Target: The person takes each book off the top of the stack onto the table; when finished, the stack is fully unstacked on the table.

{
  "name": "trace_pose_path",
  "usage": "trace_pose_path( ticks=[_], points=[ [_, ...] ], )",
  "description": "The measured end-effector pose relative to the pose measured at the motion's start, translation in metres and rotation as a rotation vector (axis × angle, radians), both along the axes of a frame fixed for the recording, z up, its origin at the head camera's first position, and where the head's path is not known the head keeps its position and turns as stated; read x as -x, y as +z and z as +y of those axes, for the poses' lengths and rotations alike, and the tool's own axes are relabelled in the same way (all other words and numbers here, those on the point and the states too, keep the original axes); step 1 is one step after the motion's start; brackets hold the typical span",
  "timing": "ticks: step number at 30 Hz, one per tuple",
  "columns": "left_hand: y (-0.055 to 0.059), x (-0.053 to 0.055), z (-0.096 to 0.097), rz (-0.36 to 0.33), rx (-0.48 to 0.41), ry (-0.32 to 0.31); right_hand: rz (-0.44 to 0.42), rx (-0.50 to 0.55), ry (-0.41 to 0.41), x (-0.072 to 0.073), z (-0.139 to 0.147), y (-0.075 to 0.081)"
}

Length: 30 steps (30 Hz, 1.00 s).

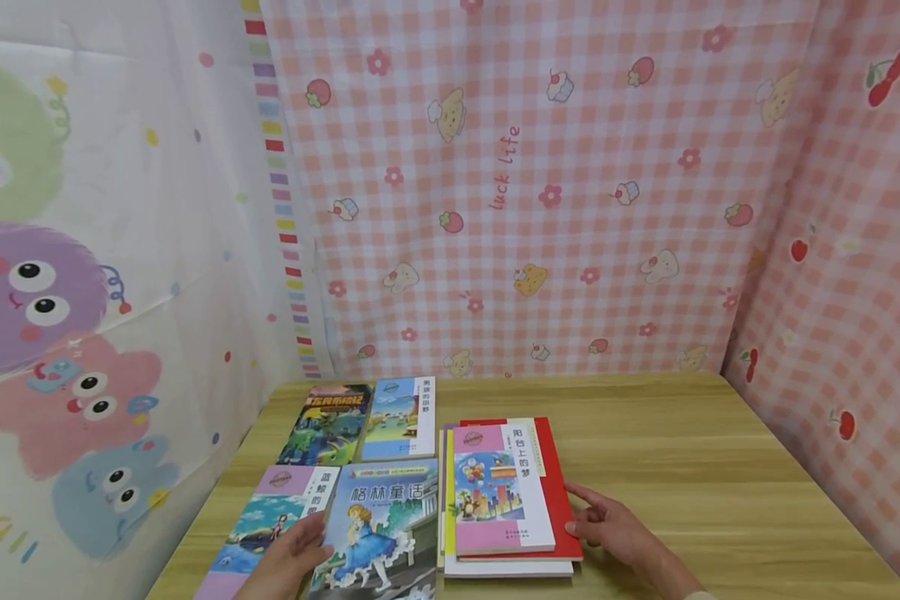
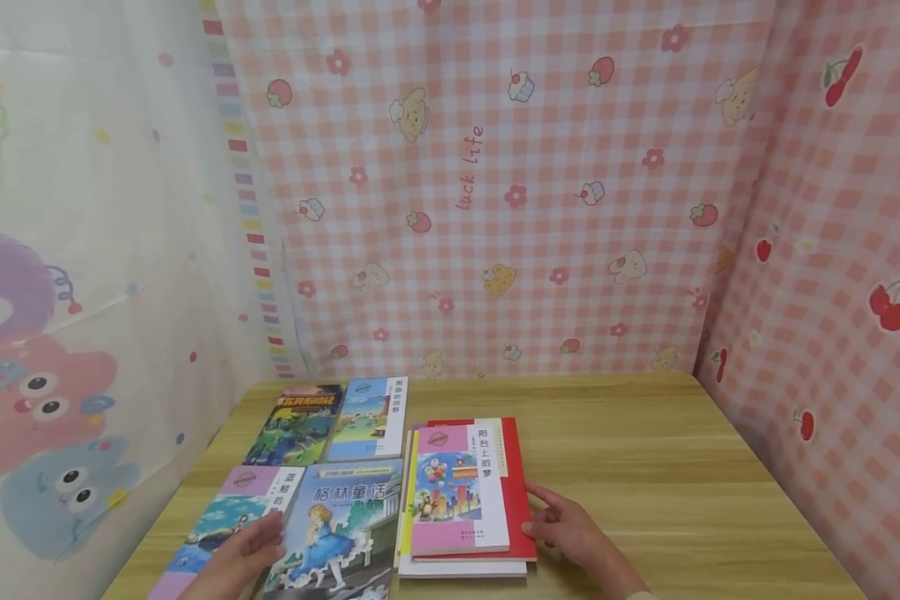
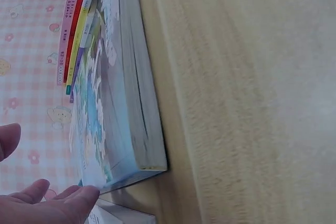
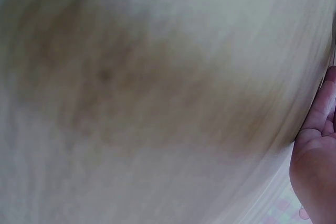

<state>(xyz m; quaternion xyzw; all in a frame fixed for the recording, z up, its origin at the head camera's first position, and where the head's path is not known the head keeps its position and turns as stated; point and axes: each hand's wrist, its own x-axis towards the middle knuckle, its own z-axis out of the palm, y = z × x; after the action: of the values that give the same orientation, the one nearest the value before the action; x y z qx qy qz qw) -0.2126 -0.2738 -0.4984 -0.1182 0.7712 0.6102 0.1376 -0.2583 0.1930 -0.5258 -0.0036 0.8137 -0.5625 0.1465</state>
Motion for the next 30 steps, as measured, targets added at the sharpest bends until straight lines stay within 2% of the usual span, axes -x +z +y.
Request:
trace_pose_path(
  ticks=[7, 13, 16, 20, 26, 30],
  points=[
    [0.004, 0.007, 0.002, 0.012, 0.083, -0.032, 0.012, 0.019, 0.007, -0.001, 0.0, -0.002],
    [0.012, 0.014, 0.014, 0.024, 0.017, -0.036, -0.007, 0.004, -0.007, -0.001, -0.002, -0.003],
    [0.015, 0.019, 0.02, 0.052, -0.01, -0.067, -0.003, -0.009, -0.012, -0.001, -0.003, -0.003],
    [0.018, 0.027, 0.032, 0.109, -0.02, -0.106, -0.001, -0.029, -0.042, -0.002, -0.005, 0.0],
    [0.017, 0.042, 0.057, 0.183, 0.052, -0.13, -0.023, -0.026, -0.117, -0.001, -0.011, 0.005],
    [0.015, 0.053, 0.076, 0.203, 0.081, -0.153, -0.016, -0.012, -0.162, 0.001, -0.016, 0.009]
  ],
)
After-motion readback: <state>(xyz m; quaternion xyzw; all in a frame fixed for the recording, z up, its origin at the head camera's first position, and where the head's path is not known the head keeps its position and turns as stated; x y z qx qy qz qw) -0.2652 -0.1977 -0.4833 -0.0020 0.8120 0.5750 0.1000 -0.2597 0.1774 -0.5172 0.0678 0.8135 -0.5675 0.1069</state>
